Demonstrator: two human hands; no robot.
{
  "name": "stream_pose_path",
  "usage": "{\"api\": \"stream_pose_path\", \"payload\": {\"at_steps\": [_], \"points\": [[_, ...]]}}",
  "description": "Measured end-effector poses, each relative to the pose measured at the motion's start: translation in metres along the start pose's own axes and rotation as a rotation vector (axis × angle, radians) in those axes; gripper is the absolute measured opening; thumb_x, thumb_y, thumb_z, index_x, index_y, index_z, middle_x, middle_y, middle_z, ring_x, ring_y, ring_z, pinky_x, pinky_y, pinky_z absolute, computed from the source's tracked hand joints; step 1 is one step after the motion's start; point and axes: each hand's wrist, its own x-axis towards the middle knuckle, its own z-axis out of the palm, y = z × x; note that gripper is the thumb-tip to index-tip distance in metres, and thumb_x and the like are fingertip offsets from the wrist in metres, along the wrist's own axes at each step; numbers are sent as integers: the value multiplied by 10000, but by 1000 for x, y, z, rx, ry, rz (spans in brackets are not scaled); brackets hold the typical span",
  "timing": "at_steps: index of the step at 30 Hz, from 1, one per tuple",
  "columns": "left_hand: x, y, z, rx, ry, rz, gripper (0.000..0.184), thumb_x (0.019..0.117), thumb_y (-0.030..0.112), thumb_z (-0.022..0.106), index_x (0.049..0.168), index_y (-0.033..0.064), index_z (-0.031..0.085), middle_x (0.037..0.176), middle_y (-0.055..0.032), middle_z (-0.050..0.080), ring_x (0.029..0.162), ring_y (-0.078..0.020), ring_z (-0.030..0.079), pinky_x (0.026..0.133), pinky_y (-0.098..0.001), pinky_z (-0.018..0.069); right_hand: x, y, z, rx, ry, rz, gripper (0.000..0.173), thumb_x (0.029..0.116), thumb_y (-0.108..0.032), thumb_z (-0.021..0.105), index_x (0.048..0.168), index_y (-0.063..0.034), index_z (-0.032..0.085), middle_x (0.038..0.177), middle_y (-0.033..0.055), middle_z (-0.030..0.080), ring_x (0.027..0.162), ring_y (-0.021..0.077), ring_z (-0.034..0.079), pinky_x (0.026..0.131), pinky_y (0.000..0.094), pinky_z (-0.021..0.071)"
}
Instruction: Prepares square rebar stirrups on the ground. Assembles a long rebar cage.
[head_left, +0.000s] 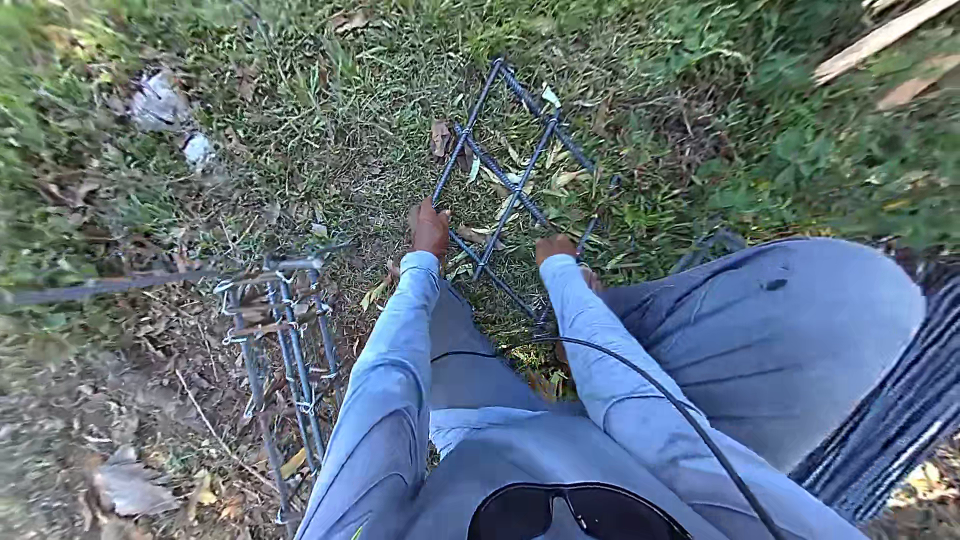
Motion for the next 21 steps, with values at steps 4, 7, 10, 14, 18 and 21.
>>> {"api": "stream_pose_path", "payload": {"at_steps": [4, 7, 10, 14, 18, 21], "points": [[38, 13, 12, 158, 29, -133, 511, 970, 422, 628, 1374, 111, 591, 1420, -252, 542, 1305, -465, 528, 992, -654, 494, 8, 43, 29, -156, -4, 314, 598, 1009, -352, 586, 1397, 99, 529, 1422, 309, 556, 1366, 403, 532, 1122, 569, 440], [49, 8, 15, 227, 9, -130, 525, 945, 367, 678, 1398, 122, 574, 1422, -267, 528, 1278, -485, 541, 960, -669, 507, 23, 55, 40, -347, -72, 246, 492, 1049, -241, 502, 1395, 107, 538, 1451, 312, 531, 1397, 427, 493, 1137, 603, 408], [49, -1, 11, 355, -19, -69, 491, 951, 297, 642, 1425, 198, 557, 1369, -274, 578, 1186, -493, 606, 910, -722, 482, 27, 59, 41, -116, 204, 326, 528, 1005, -325, 570, 1421, -2, 525, 1457, 257, 539, 1376, 361, 532, 1123, 527, 458], [35, -5, -5, 346, -34, -29, 450, 965, 284, 625, 1408, 242, 561, 1303, -254, 608, 1117, -469, 637, 873, -696, 512, 34, 62, 36, -134, 319, 391, 581, 964, -382, 601, 1422, -31, 538, 1439, 228, 564, 1363, 324, 549, 1110, 508, 466], [13, -32, -24, 303, -58, -24, 426, 1007, 283, 585, 1428, 239, 542, 1300, -265, 596, 1150, -474, 617, 868, -685, 525, 44, 57, 31, -77, 310, 350, 584, 1010, -334, 541, 1526, -87, 421, 1475, 215, 540, 1370, 343, 543, 1109, 531, 465], [4, -57, -20, 276, -31, -36, 415, 1010, 271, 582, 1419, 214, 547, 1306, -262, 601, 1127, -471, 634, 861, -684, 532, 58, 60, 33, -57, 329, 332, 537, 1022, -337, 522, 1514, -128, 472, 1502, 196, 518, 1375, 340, 533, 1103, 537, 465]]}}
